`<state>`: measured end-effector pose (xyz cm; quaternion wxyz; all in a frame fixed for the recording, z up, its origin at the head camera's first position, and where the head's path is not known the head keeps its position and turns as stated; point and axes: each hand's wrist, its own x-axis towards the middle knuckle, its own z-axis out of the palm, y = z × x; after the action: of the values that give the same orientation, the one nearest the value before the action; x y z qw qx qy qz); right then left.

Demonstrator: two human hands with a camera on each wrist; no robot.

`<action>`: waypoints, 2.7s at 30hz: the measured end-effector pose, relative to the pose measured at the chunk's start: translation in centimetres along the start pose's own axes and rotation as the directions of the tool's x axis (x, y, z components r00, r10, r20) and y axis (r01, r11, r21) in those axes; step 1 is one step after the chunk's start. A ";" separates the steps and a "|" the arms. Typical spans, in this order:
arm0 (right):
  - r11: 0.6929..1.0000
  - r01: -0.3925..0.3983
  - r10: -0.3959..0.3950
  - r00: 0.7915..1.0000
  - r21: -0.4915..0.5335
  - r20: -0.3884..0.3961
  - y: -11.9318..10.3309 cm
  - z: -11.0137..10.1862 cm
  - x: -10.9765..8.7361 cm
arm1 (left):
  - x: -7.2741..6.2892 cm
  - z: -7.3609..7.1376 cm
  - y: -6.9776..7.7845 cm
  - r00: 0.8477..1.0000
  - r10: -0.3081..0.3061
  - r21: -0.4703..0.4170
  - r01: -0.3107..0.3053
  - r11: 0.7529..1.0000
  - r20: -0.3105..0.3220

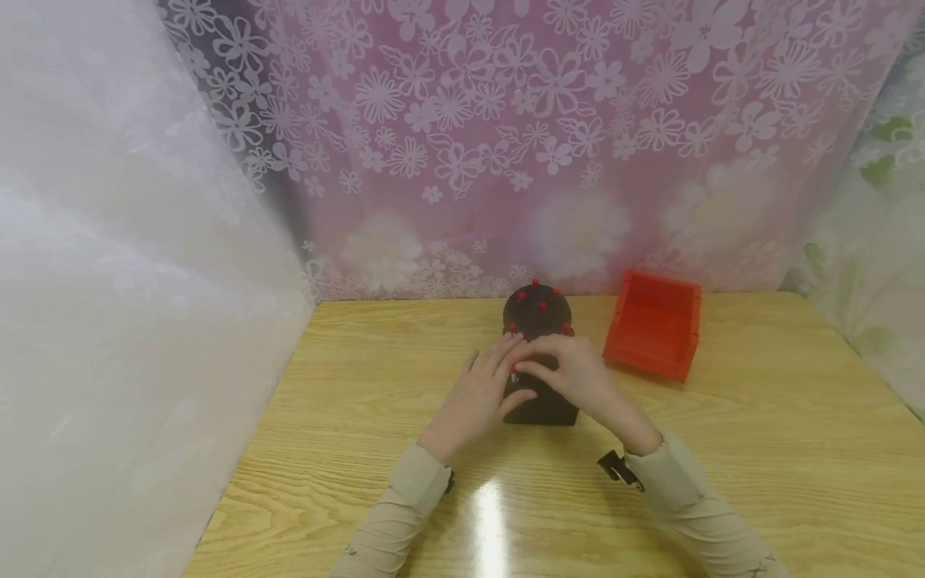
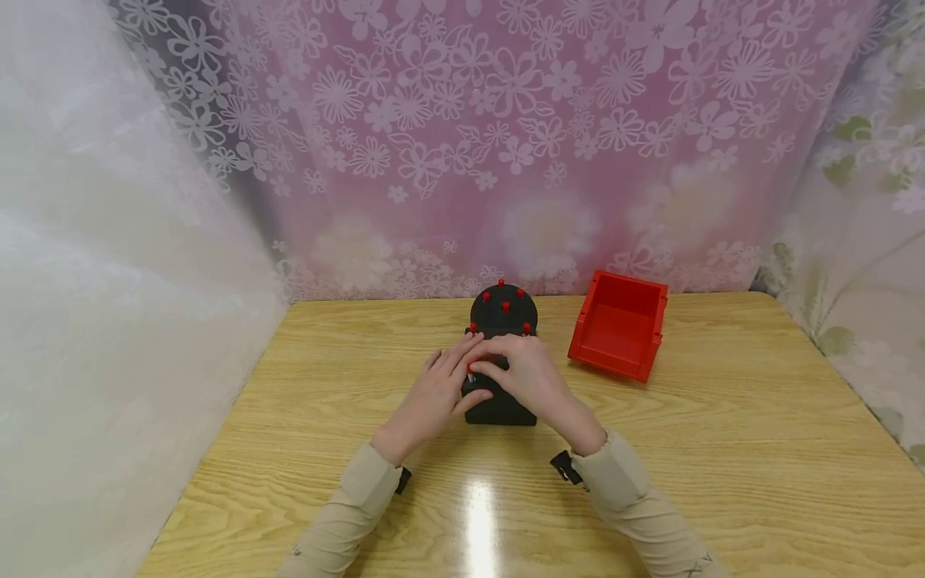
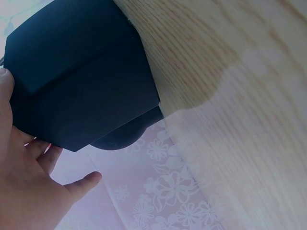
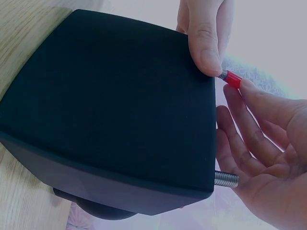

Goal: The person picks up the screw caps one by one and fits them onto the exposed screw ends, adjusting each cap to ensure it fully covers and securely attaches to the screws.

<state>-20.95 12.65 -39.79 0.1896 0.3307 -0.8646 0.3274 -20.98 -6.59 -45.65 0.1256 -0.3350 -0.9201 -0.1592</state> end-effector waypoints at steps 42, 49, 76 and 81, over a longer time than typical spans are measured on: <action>0.961 -0.275 0.268 0.918 0.021 -0.293 4.3 -6.7 -0.4 | 0.1 -0.2 0.2 1.000 0.000 0.017 -0.001 1.000 0.011; 0.928 -0.372 0.344 0.886 -0.033 -0.310 9.0 -8.4 -0.4 | 0.1 -0.3 0.3 1.000 -0.012 0.011 0.012 1.000 0.016; 0.835 -0.419 0.543 0.734 -0.356 0.408 17.7 -7.8 -1.8 | 0.2 -0.2 0.1 1.000 0.010 0.091 -0.010 0.996 0.004; 0.853 -0.398 0.517 0.734 -0.339 0.439 18.1 -7.6 -1.5 | 0.1 -0.3 0.2 1.000 0.010 0.082 -0.010 0.997 0.002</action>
<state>-31.64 28.77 -43.16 -0.1000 0.1582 -0.9685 0.1644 -20.88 -6.49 -45.31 0.1395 -0.3343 -0.9243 -0.1204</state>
